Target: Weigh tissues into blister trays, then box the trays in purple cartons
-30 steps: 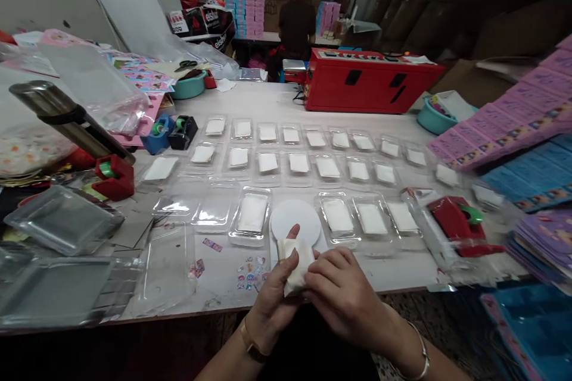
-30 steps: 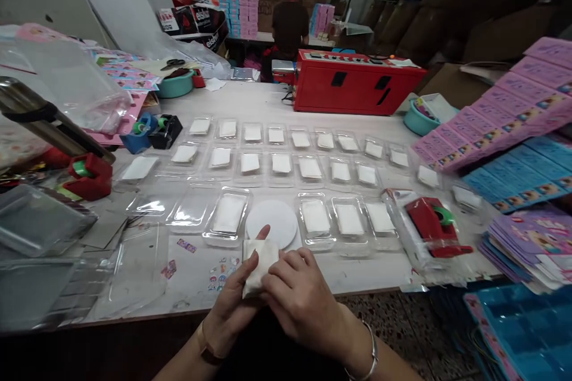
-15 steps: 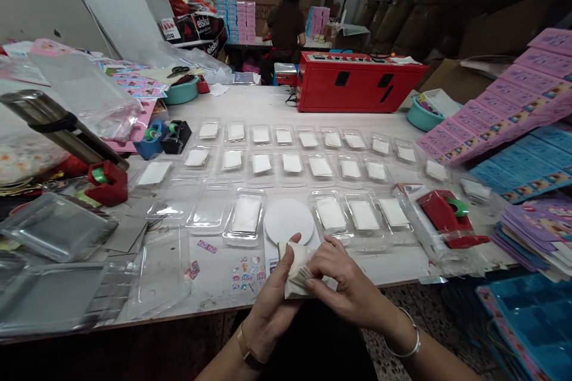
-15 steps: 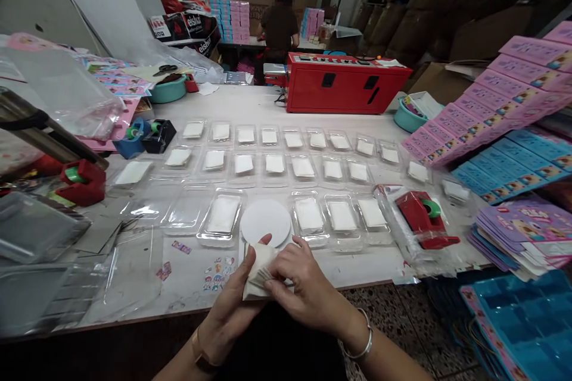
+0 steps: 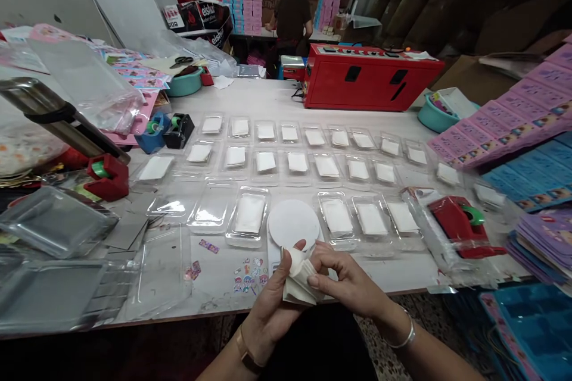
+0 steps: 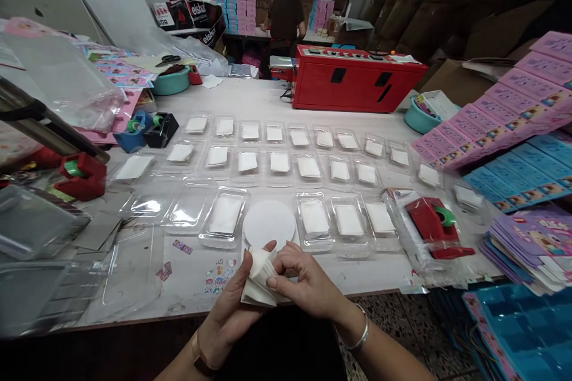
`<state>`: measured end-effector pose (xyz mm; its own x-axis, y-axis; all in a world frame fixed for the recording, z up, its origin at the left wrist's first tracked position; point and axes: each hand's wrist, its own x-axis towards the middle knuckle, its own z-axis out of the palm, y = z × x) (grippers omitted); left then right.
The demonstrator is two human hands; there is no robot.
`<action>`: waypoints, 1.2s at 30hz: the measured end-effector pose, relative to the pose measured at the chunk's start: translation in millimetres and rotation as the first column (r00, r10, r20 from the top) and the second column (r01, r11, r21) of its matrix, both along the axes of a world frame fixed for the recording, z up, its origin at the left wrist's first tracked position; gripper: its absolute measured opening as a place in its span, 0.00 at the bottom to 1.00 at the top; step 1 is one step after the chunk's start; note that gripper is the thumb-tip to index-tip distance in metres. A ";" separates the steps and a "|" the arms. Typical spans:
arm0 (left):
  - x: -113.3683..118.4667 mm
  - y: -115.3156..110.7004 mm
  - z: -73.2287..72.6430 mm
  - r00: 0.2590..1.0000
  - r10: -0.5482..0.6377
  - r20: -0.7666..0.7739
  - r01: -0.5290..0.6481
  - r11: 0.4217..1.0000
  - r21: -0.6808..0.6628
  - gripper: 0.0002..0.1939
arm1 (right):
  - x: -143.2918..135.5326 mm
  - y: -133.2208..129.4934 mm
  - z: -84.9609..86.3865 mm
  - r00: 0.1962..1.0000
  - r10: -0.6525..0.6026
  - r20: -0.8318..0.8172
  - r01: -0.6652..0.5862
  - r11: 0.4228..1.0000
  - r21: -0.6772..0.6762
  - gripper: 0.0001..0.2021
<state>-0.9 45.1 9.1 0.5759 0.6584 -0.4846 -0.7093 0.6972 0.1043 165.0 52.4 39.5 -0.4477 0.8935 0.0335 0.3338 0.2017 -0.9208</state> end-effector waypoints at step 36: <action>-52.8 20.6 -1.1 0.937 0.245 -0.248 -0.234 0.970 0.071 0.47 | 15.7 81.4 -18.2 0.760 -0.188 0.621 -0.278 0.771 0.573 0.12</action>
<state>-53.6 65.7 8.1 0.2602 0.7835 -0.5643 -0.8012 0.5014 0.3266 180.7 133.8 21.3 -0.6082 0.7527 0.2519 0.7384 0.6530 -0.1685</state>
